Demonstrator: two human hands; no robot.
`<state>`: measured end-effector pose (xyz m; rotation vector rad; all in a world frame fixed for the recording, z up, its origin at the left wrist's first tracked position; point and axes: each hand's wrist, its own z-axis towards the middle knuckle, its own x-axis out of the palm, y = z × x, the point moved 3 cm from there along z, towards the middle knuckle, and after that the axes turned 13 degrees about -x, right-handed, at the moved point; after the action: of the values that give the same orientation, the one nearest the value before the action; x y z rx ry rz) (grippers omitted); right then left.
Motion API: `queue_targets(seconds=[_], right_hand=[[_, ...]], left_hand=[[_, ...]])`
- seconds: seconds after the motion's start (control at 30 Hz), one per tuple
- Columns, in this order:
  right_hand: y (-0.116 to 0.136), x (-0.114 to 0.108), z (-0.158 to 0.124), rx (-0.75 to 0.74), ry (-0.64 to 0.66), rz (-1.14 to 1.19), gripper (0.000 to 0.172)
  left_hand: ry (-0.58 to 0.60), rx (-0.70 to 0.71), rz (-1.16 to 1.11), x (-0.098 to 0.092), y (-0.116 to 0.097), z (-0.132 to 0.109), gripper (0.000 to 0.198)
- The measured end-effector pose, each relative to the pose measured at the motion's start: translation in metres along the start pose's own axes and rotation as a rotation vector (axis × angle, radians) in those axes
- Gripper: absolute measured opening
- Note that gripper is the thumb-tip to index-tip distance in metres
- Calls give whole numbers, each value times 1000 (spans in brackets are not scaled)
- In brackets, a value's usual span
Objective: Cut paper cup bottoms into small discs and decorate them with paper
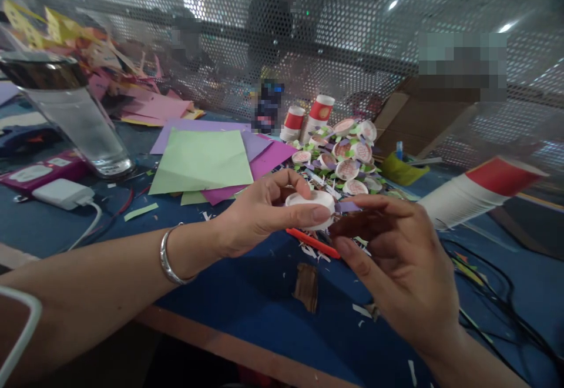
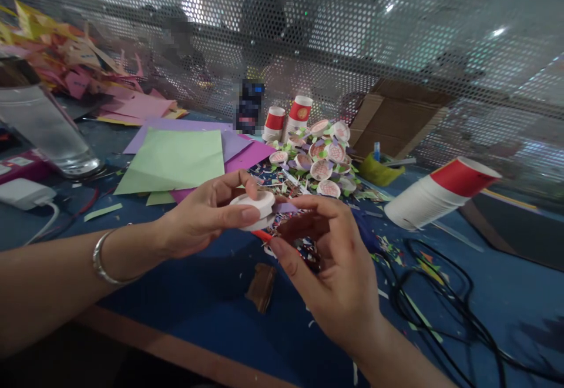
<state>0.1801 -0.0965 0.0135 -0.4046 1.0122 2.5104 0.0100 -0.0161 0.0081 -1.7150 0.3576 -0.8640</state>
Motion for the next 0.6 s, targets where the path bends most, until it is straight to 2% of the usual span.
queue_targets(seconds=[0.17,0.3,0.43,0.6], right_hand=[[-7,8,2,147,4,342,27],[-11,12,1,199,42,503,22],[-8,13,0,208,80,552,22],[-4,14,1,160,84,492,34]], left_hand=[[-47,91,188,5,1,-5,39],[-19,149,232,8,3,-8,40],[65,144,212,11,4,-10,37],[16,165,256,11,2,-13,39]])
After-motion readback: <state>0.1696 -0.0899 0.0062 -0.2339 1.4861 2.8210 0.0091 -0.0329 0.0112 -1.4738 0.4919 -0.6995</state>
